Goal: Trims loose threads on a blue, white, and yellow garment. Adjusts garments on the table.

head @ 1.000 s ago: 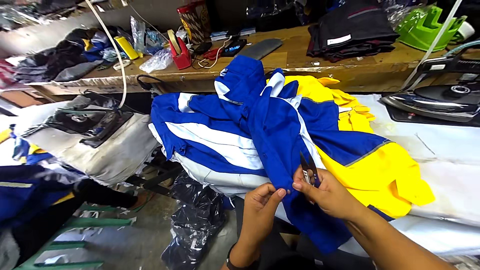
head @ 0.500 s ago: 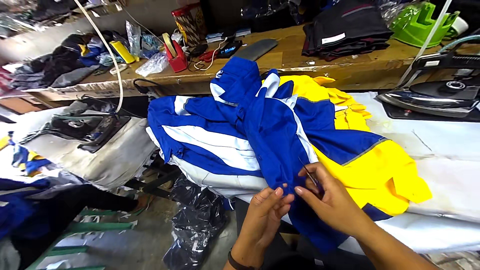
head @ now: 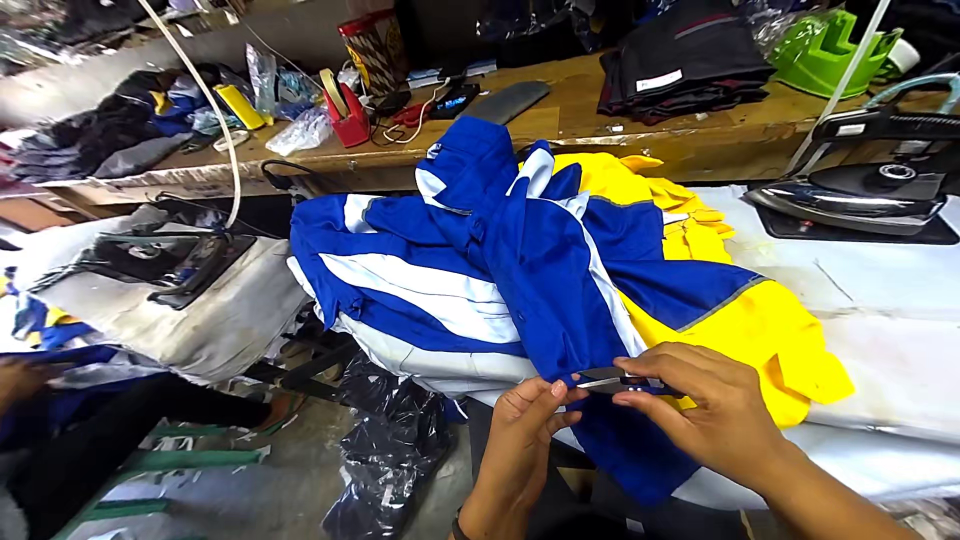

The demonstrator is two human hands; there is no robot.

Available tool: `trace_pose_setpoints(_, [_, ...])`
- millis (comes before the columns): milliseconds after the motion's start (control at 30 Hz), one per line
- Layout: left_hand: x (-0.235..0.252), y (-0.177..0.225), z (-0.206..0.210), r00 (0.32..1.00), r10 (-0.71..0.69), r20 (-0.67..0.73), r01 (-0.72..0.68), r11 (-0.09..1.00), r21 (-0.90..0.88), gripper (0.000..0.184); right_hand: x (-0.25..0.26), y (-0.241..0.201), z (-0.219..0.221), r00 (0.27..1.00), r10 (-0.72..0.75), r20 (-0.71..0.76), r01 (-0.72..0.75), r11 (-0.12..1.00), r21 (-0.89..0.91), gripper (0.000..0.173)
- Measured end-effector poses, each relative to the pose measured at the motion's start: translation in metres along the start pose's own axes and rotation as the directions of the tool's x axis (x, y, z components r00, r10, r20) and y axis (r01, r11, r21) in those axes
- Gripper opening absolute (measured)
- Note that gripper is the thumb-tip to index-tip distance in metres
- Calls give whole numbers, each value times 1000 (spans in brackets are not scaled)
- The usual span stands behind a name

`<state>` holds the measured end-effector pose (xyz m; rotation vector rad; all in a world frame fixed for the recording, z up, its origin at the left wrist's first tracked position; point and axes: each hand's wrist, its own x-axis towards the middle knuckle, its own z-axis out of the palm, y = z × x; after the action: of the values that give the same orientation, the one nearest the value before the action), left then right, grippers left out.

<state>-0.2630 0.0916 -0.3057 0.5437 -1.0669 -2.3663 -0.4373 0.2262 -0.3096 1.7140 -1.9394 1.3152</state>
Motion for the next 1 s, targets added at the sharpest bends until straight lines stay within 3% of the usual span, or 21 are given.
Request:
trace_pose_setpoints(333, [-2, -6, 3, 997, 69, -22, -69, 998, 4, 17, 0, 3, 3, 1000, -20, 8, 20, 1000, 3, 32])
trace_pose_setpoints(533, [-3, -12, 8, 992, 122, -28, -123, 992, -33, 17, -7, 2, 8, 992, 122, 35, -126, 975, 184, 31])
trace_pose_setpoints(700, [-4, -15, 10, 986, 160, -49, -162, 986, -39, 17, -11, -7, 14, 951, 302, 69, -305, 874, 379, 23])
trace_pose_setpoints(1000, [-3, -19, 13, 970, 229, -84, -231, 973, -21, 14, -21, -17, 24, 949, 308, -63, -277, 914, 296, 27])
